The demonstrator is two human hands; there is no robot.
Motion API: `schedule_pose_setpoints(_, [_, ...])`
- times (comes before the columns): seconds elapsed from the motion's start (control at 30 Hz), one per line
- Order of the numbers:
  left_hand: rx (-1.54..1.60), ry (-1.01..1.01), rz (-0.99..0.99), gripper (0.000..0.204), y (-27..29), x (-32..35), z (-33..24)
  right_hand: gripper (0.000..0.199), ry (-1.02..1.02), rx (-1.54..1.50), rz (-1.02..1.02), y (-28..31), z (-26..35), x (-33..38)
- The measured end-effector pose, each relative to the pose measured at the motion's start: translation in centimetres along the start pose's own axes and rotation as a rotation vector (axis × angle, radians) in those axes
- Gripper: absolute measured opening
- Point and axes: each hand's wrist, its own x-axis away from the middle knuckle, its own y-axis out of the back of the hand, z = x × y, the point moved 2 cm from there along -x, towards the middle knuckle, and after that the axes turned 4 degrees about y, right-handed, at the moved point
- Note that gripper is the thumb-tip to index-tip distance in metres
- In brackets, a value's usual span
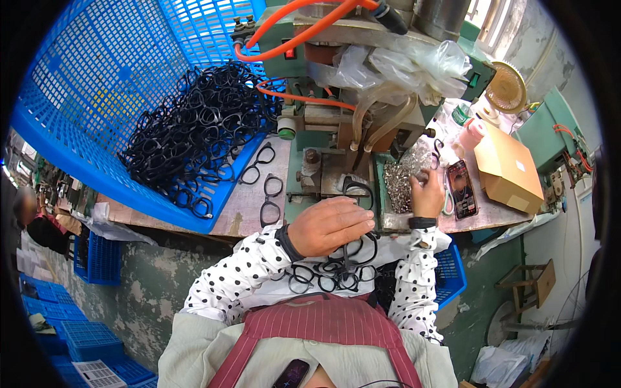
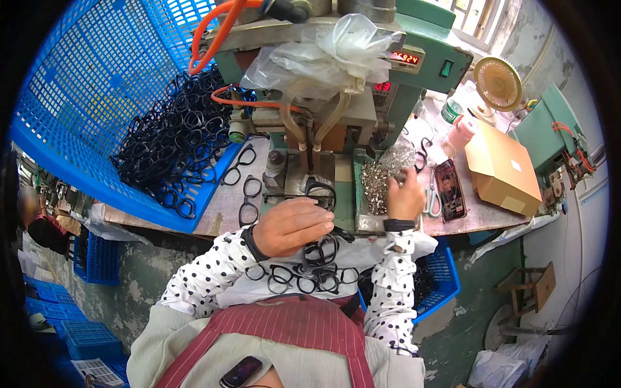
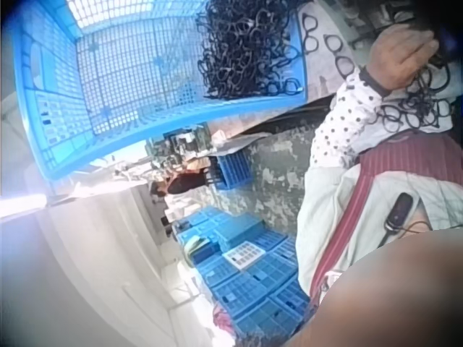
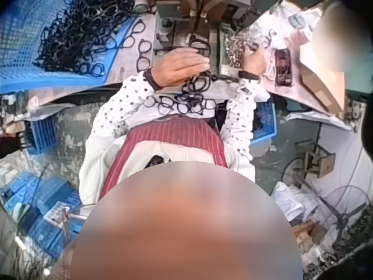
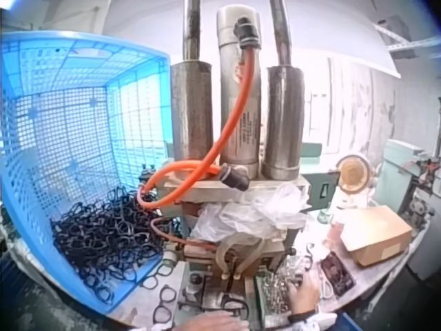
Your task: The person repeatedly picks black rubber rings and small metal pieces, places them into a press machine, and removes the assembled parts. The process is continuous and repetitive, with the person handling the components one at a time.
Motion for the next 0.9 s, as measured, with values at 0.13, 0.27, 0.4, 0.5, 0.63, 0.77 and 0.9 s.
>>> schedule_pose_setpoints(0.13, [-0.012, 0.010, 0.002, 0.039, -0.1, 0.2, 0.1, 0.030, 0.140, 0.210, 0.092, 1.1, 0.7, 1.8])
schedule_pose_setpoints(0.27, [-0.006, 0.012, -0.003, 0.041, 0.0, 0.1, -0.1, 0.018, 0.162, 0.071, 0.036, 0.4, 0.0, 2.3])
schedule_pose_setpoints(0.4, [-0.076, 0.033, 0.012, 0.041, 0.2, 0.2, -0.5, 0.008, 0.092, -0.163, -0.063, 0.1, -0.6, 2.2])
schedule_pose_setpoints(0.5, [-0.228, 0.113, -0.029, 0.042, 0.9, 1.3, -1.2, 0.008, 0.026, -0.226, -0.084, -0.2, -1.0, 2.4])
schedule_pose_setpoints(0.63, [-0.483, 0.520, -0.205, 0.012, 2.8, 6.7, 2.7, 0.010, -0.002, -0.159, -0.095, -0.3, -1.3, 2.4])
schedule_pose_setpoints(0.77, [-0.818, 1.172, 0.067, 0.032, 3.0, 13.4, 9.1, 0.007, -0.004, -0.164, -0.102, 0.0, -0.7, 2.4])
schedule_pose_setpoints(0.9, [-0.637, 1.463, 0.109, 0.037, 1.2, 16.6, 12.3, 0.008, 0.044, -0.129, -0.138, -0.5, -1.2, 2.3])
